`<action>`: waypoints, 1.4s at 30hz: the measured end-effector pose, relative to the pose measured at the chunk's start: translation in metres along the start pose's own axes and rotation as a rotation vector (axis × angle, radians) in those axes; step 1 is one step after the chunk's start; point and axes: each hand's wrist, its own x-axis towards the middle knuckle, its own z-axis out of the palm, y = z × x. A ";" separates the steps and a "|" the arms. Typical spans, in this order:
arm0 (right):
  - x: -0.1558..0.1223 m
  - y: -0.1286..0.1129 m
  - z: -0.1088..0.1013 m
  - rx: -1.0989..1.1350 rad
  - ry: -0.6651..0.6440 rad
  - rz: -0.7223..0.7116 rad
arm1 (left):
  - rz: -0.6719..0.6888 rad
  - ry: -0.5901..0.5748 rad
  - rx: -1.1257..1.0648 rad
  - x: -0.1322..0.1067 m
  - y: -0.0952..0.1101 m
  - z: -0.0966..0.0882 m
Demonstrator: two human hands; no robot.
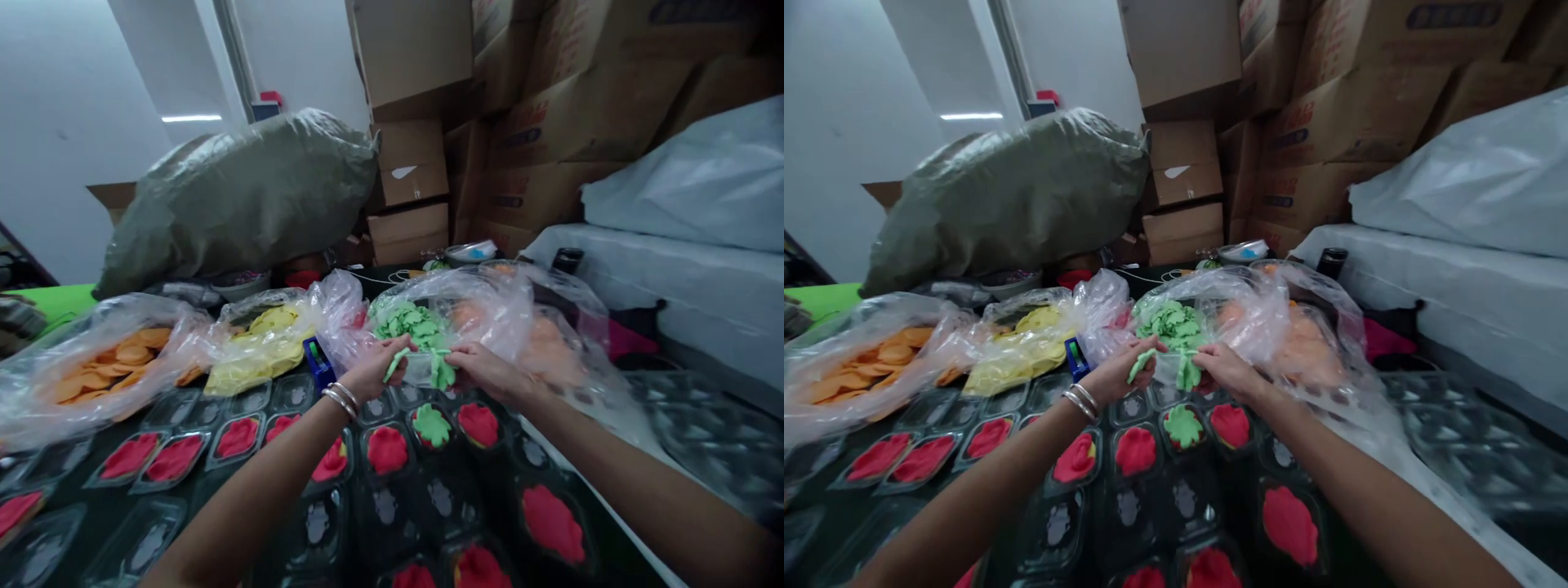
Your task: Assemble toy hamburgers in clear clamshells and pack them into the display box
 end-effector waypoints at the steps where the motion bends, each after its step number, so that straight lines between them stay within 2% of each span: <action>1: -0.010 0.004 -0.001 0.015 -0.003 0.025 | 0.007 -0.025 0.055 -0.007 0.000 0.010; 4: -0.032 0.015 -0.007 0.030 -0.011 0.053 | 0.088 -0.075 0.332 -0.016 -0.005 0.036; 6: -0.044 0.021 -0.012 0.026 -0.026 0.050 | 0.121 -0.112 0.444 -0.015 -0.010 0.050; 10: -0.062 0.036 -0.027 -0.023 -0.053 0.055 | 0.059 -0.234 0.428 -0.009 -0.022 0.066; 13: -0.064 0.053 -0.035 -0.134 -0.049 0.068 | 0.013 -0.306 0.473 -0.001 -0.031 0.076; 17: -0.057 0.073 -0.039 -0.413 0.042 0.117 | -0.003 -0.298 0.623 0.014 -0.038 0.087; 21: -0.054 0.079 -0.035 -0.731 0.165 0.120 | 0.076 -0.241 0.809 0.022 -0.042 0.099; 25: -0.059 0.079 -0.024 -0.917 0.169 0.078 | 0.149 -0.242 0.882 0.021 -0.048 0.106; 29: -0.061 0.079 -0.019 -0.934 0.110 0.025 | 0.156 -0.283 0.830 0.026 -0.052 0.103; 34: -0.065 0.061 -0.036 -0.733 0.153 -0.078 | 0.119 -0.247 0.577 0.030 -0.034 0.101; 38: -0.073 0.046 -0.052 -0.529 0.251 -0.109 | 0.100 -0.245 0.358 0.017 -0.008 0.117; 42: -0.101 0.054 -0.055 -0.386 0.315 -0.074 | 0.128 -0.286 0.154 -0.010 0.002 0.141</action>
